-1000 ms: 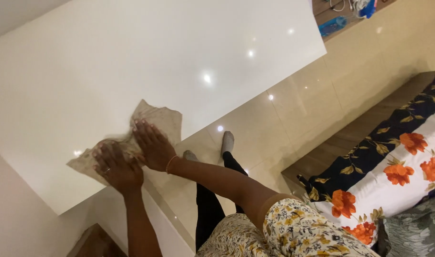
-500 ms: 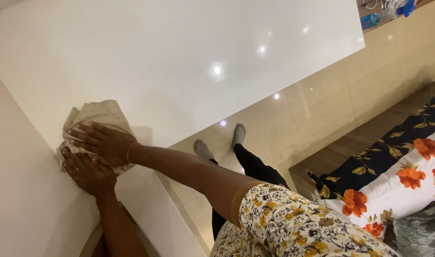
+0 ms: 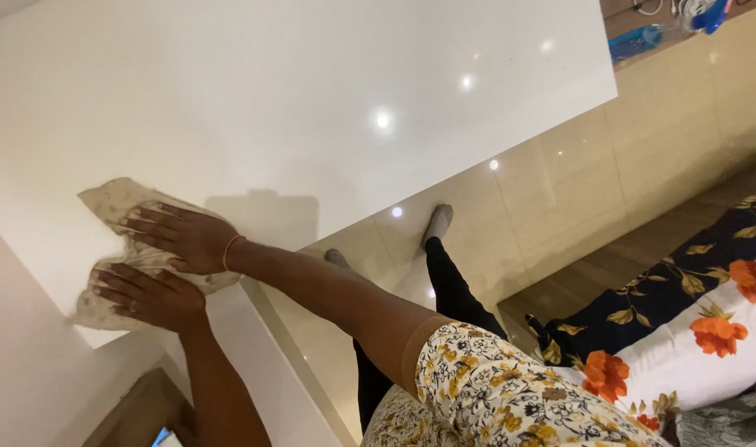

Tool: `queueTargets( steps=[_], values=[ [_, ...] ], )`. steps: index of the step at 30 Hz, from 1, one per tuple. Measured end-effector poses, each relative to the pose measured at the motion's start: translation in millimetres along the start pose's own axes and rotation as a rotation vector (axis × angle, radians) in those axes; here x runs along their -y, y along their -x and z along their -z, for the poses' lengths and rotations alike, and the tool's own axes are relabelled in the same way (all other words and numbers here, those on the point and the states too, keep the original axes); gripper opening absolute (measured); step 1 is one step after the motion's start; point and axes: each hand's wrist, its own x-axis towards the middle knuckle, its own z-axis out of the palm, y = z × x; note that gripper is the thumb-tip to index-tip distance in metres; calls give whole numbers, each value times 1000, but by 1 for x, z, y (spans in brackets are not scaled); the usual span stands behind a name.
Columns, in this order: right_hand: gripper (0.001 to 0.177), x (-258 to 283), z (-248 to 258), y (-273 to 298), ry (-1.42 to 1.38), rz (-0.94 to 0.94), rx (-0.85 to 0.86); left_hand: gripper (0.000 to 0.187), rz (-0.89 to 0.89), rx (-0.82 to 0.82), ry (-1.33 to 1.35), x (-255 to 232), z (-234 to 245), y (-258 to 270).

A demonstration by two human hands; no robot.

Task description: Cleaning a white desk with a spray bottle and cloth, followed by folding a green piece of fabric.

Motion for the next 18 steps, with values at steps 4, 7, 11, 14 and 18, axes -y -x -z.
queueTargets(
  steps=[4, 7, 11, 14, 18],
  values=[
    [75, -58, 27, 48, 64, -12, -36, 69, -96, -84, -47, -49, -39, 25],
    [75, -107, 68, 91, 61, -88, -105, 70, -134, -49, 47, -123, -32, 51],
    [73, -180, 142, 157, 103, -275, -39, 69, -266, -12, 70, -236, -34, 79],
    [77, -241, 164, 202, 150, -352, -31, 70, -385, -10, 89, -318, -43, 100],
    [81, -296, 195, 266, 157, -448, -91, 72, -563, 4, 125, -413, -46, 142]
  ],
)
